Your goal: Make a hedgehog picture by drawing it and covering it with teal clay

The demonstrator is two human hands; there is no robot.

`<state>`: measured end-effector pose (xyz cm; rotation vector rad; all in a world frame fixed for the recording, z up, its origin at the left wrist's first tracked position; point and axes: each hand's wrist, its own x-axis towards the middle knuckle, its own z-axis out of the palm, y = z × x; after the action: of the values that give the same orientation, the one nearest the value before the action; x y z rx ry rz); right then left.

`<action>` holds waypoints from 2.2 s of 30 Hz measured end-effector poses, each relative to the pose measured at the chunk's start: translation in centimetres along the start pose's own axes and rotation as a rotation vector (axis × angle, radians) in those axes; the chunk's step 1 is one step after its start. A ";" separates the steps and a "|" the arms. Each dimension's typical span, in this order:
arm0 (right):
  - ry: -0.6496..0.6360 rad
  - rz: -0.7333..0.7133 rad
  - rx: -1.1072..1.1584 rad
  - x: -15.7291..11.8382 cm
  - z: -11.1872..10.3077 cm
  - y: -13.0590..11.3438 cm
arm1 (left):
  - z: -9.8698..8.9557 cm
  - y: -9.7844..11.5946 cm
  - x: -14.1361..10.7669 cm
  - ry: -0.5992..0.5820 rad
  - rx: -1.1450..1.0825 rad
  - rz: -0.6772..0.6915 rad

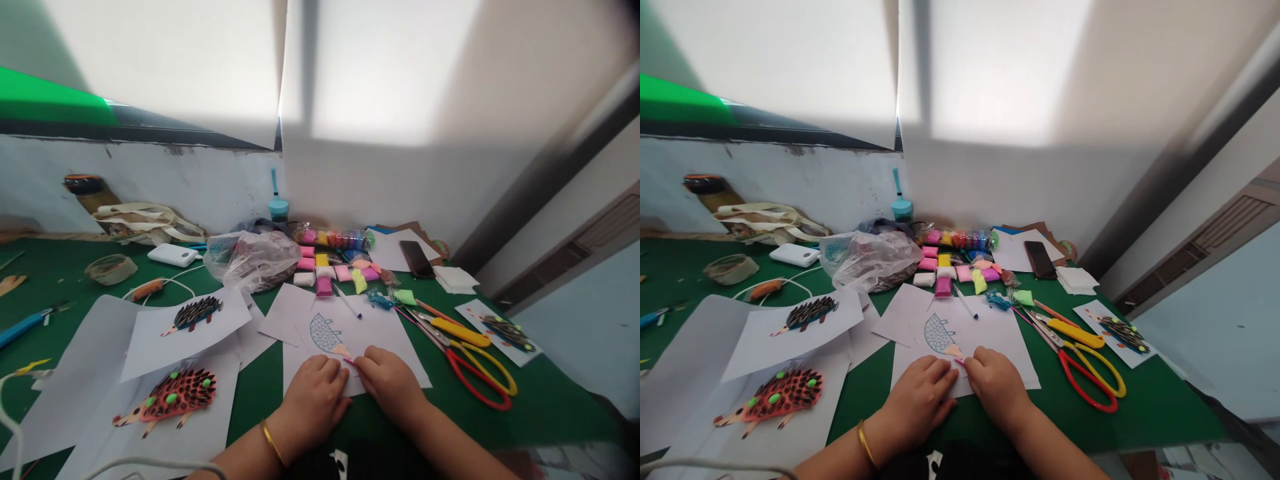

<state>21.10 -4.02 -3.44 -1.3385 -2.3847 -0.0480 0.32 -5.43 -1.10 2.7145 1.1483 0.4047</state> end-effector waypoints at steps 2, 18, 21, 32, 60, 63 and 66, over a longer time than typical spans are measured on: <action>-0.030 0.022 -0.015 0.2 0.0 -0.1 | -0.1 0.0 0.0 0.002 -0.008 -0.006; -0.056 0.100 0.019 0.3 0.1 -1.2 | -0.5 0.3 0.1 -0.035 -0.017 -0.033; -0.015 0.152 0.128 0.4 -0.3 -0.7 | -0.5 0.3 0.0 -0.023 -0.036 -0.050; -0.037 0.271 0.240 0.8 -0.6 -0.3 | 0.4 -0.1 0.1 0.005 -0.021 -0.081; -0.025 0.286 0.158 0.5 0.5 -1.5 | -0.5 0.7 0.9 -0.002 -0.029 -0.109; -0.033 0.297 0.181 0.5 0.4 -1.6 | -0.6 0.7 0.9 -0.004 -0.027 -0.111; -0.042 0.314 0.221 0.6 0.2 -1.4 | -0.3 0.6 0.8 -0.002 -0.028 -0.112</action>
<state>19.64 -4.23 -3.22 -1.5959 -2.1102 0.3248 1.16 -5.20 -0.52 2.6111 1.2764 0.3982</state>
